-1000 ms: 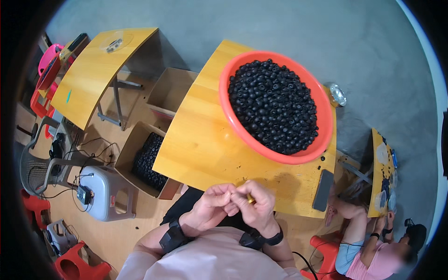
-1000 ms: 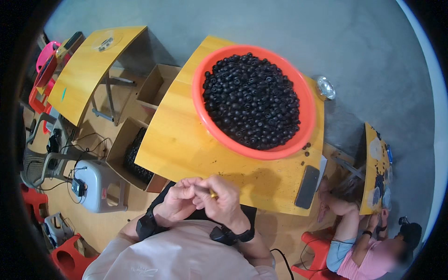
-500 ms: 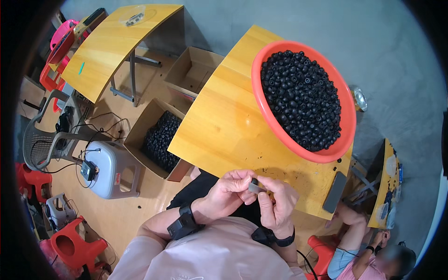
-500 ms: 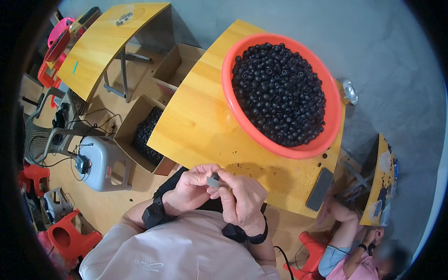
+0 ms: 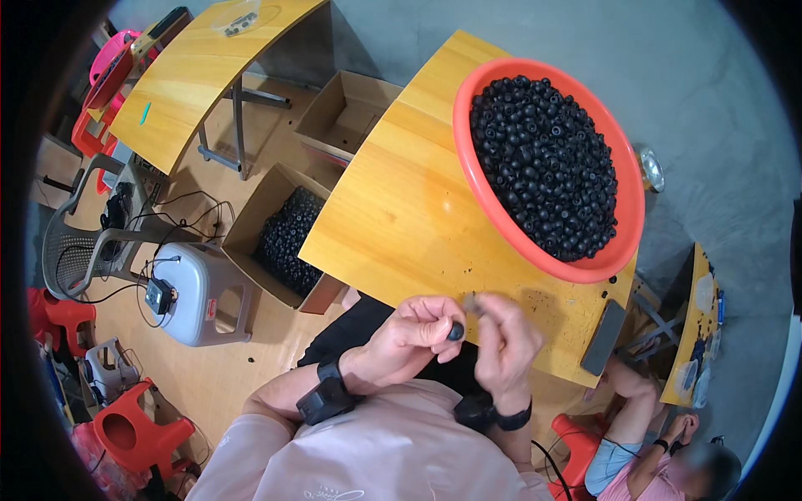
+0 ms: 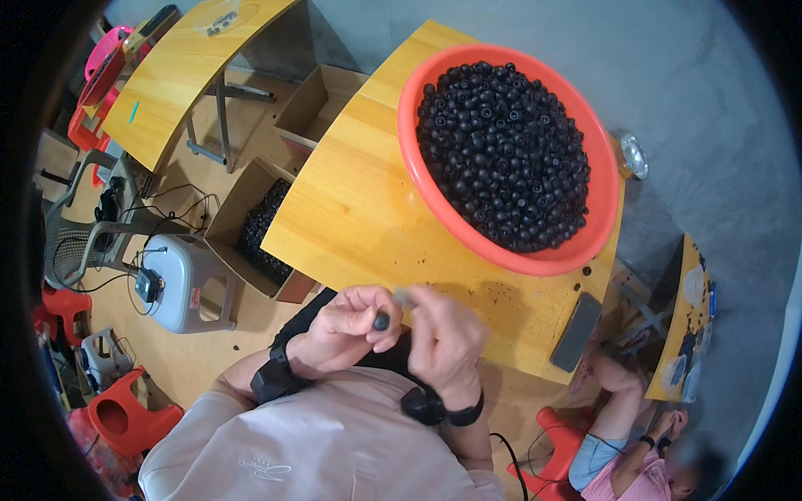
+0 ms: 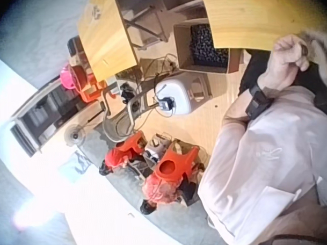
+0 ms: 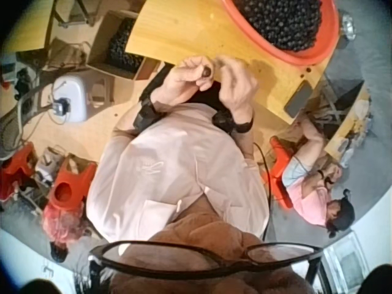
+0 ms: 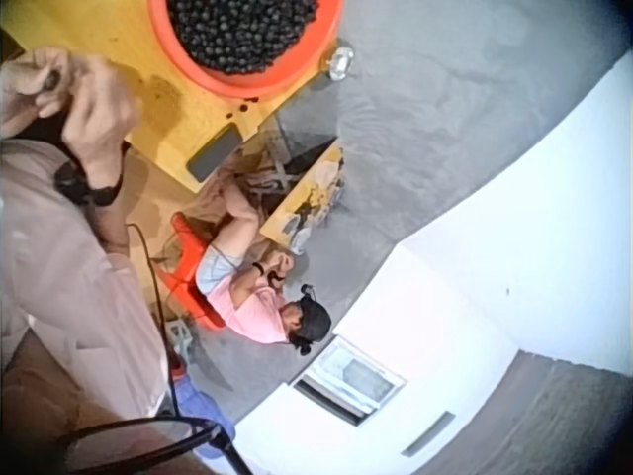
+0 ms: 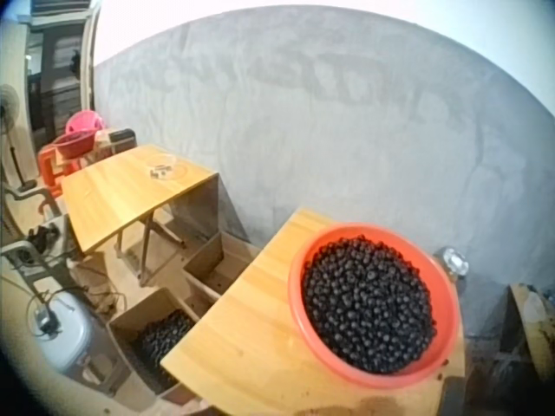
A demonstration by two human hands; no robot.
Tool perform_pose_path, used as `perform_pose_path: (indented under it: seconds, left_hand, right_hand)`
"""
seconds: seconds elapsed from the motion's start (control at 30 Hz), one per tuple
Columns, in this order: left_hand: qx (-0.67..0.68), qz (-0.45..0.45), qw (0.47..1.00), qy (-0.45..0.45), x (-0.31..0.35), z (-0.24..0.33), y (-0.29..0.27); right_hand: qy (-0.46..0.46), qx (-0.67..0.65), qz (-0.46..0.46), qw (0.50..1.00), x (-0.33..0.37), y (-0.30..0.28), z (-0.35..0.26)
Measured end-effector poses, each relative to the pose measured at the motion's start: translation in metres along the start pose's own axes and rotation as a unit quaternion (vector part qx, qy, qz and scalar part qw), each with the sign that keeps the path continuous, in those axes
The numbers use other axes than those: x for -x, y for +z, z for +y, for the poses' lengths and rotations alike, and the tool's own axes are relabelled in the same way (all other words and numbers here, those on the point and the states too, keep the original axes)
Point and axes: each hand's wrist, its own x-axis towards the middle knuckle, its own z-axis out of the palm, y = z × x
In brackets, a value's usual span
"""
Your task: Inspecting and sorting small black plastic components.
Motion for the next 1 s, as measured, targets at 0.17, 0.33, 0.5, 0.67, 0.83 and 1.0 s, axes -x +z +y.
perform_pose_path:
  seconds: [0.17, 0.33, 0.5, 0.67, 0.83, 1.0]
  left_hand:
    - [0.044, -0.018, 0.999, 0.017, -0.002, -0.001, -0.011]
    - [0.032, 0.017, 0.999, -0.009, -0.004, 0.002, -0.005]
    - [-0.011, 0.045, 0.999, -0.015, -0.005, 0.007, -0.002]
    - [-0.073, 0.056, 0.996, -0.014, -0.003, 0.021, 0.005]
    - [-0.06, 0.139, 0.969, 0.197, 0.03, 0.074, -0.027]
    - [0.002, 0.33, 0.9, 0.285, 0.073, 0.133, -0.095]
  right_hand:
    - [0.08, -0.067, 0.081, 0.991, 0.002, -0.005, 0.006]
    - [0.03, -0.136, -0.016, 0.99, -0.015, 0.003, -0.021]
    - [0.029, -0.193, -0.035, 0.98, -0.021, 0.009, -0.016]
    - [0.07, -0.237, -0.097, 0.964, -0.037, -0.003, -0.02]
    - [0.029, 0.053, 0.059, 0.996, -0.071, -0.034, 0.005]
    - [0.087, 0.221, 0.01, 0.971, -0.127, -0.069, 0.051]
